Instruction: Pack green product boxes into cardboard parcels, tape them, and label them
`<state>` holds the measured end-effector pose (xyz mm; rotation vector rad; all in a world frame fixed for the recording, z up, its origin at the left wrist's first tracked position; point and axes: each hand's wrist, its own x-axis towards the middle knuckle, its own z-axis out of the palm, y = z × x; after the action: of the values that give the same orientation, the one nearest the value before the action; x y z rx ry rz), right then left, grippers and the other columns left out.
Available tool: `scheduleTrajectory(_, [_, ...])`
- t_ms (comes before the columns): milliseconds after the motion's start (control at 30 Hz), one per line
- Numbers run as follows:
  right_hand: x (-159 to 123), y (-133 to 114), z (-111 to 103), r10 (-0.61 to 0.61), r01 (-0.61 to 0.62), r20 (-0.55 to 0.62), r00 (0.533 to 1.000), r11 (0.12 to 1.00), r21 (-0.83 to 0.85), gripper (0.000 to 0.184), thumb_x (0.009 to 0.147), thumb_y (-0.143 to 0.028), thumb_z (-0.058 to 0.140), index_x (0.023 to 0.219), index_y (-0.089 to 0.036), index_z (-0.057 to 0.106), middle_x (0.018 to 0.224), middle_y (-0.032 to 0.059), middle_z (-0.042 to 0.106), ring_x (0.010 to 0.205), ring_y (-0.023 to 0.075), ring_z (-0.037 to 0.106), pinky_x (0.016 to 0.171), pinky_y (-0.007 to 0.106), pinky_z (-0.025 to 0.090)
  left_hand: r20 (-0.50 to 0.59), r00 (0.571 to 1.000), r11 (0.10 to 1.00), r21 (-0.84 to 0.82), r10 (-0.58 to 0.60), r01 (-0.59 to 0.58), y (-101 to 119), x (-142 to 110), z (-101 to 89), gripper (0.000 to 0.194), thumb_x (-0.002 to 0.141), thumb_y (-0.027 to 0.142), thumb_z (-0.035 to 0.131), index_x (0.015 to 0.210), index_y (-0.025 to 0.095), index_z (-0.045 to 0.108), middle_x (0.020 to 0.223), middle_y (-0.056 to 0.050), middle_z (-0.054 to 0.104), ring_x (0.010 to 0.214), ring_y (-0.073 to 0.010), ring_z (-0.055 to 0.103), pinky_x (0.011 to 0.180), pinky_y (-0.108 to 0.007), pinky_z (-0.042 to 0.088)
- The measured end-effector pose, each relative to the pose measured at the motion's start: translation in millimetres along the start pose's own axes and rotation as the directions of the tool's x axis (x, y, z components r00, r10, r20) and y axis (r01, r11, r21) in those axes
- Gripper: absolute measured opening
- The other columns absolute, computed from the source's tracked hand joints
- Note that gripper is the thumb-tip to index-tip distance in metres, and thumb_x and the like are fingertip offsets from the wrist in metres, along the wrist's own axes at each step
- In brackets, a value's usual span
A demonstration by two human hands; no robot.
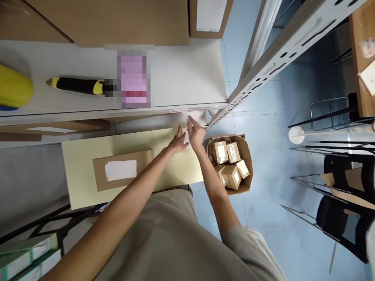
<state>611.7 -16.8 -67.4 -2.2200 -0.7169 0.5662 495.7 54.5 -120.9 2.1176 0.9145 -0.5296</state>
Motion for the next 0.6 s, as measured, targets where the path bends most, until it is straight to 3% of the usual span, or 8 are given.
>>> scheduleTrajectory(67, [-35,-2,8,-0.033,0.029,0.039,0.999,0.994,0.104,0.062,0.119,-0.061,0.043,0.158,-0.022,0.071,0.114,0.0125,0.090,0.092,0.0252,0.086,0.090,0.031,0.061,-0.066,0.997,0.997,-0.065,0.044,-0.049,-8,-14,-12.2,0.079,0.100,0.033,0.072,0.173,0.015,0.049,0.194,-0.023,0.008,0.172,-0.0462,0.039,0.132,-0.057,0.046])
scheduleTrajectory(133, [-70,-2,15,-0.038,0.022,0.064,0.997,0.970,0.241,0.065,0.118,-0.064,0.040,0.159,-0.024,0.071,0.134,0.0131,0.086,0.102,0.0269,0.087,0.094,0.034,0.064,-0.102,0.989,0.971,-0.201,0.108,-0.127,-22,-36,-23.0,0.064,0.100,0.029,0.069,0.162,0.019,0.061,0.184,-0.022,0.043,0.163,-0.0406,0.054,0.131,-0.055,0.048])
scheduleTrajectory(200, [-104,0,23,0.021,-0.049,0.087,0.996,0.940,0.338,0.067,0.115,-0.069,0.044,0.157,-0.025,0.073,0.135,0.0113,0.086,0.105,0.0284,0.087,0.096,0.038,0.066,-0.101,0.984,0.899,-0.400,0.149,-0.177,-38,-68,-29.5,0.043,0.102,0.037,0.068,0.143,0.023,0.073,0.153,-0.018,0.075,0.142,-0.0369,0.072,0.123,-0.052,0.056])
scheduleTrajectory(233, [-119,1,27,0.057,-0.092,0.101,0.993,0.921,0.378,0.069,0.112,-0.072,0.049,0.156,-0.025,0.074,0.126,0.0098,0.088,0.102,0.0288,0.087,0.094,0.040,0.067,-0.093,0.984,0.846,-0.501,0.155,-0.181,-46,-87,-30.5,0.038,0.102,0.046,0.069,0.132,0.024,0.077,0.138,-0.016,0.082,0.132,-0.0363,0.078,0.119,-0.052,0.059])
scheduleTrajectory(333, [-162,-2,42,0.121,-0.177,0.144,0.982,0.850,0.496,0.073,0.101,-0.079,0.065,0.147,-0.024,0.080,0.101,0.0051,0.089,0.090,0.0272,0.085,0.087,0.040,0.070,-0.113,0.981,0.647,-0.740,0.156,-0.187,-64,-147,-26.0,0.054,0.090,0.072,0.080,0.114,0.024,0.081,0.125,-0.015,0.085,0.129,-0.0366,0.079,0.115,-0.046,0.063])
scheduleTrajectory(433, [-197,-16,61,0.103,-0.207,0.210,0.972,0.796,0.569,0.073,0.096,-0.078,0.072,0.144,-0.024,0.083,0.089,0.0008,0.087,0.080,0.0244,0.082,0.085,0.040,0.071,-0.134,0.991,0.503,-0.856,0.015,-0.123,-76,-196,-15.1,0.072,0.075,0.090,0.085,0.103,0.024,0.081,0.114,-0.014,0.086,0.121,-0.0374,0.081,0.113,-0.048,0.065])
scheduleTrajectory(500, [-218,-31,74,0.067,-0.217,0.263,0.963,0.772,0.598,0.073,0.095,-0.078,0.074,0.145,-0.025,0.083,0.085,-0.0014,0.086,0.077,0.0240,0.082,0.086,0.042,0.072,-0.149,0.981,0.436,-0.896,-0.120,-0.083,-85,-218,-9.1,0.078,0.068,0.096,0.084,0.096,0.023,0.079,0.105,-0.013,0.086,0.111,-0.0372,0.083,0.108,-0.051,0.067])
scheduleTrajectory(600, [-241,-58,89,0.020,-0.219,0.310,0.950,0.751,0.623,0.072,0.093,-0.078,0.077,0.142,-0.026,0.084,0.085,-0.0016,0.086,0.077,0.0247,0.083,0.088,0.045,0.073,-0.180,0.956,0.398,-0.914,-0.231,-0.076,-107,-240,-9.9,0.076,0.071,0.094,0.081,0.096,0.023,0.077,0.099,-0.012,0.085,0.099,-0.0341,0.083,0.098,-0.050,0.069])
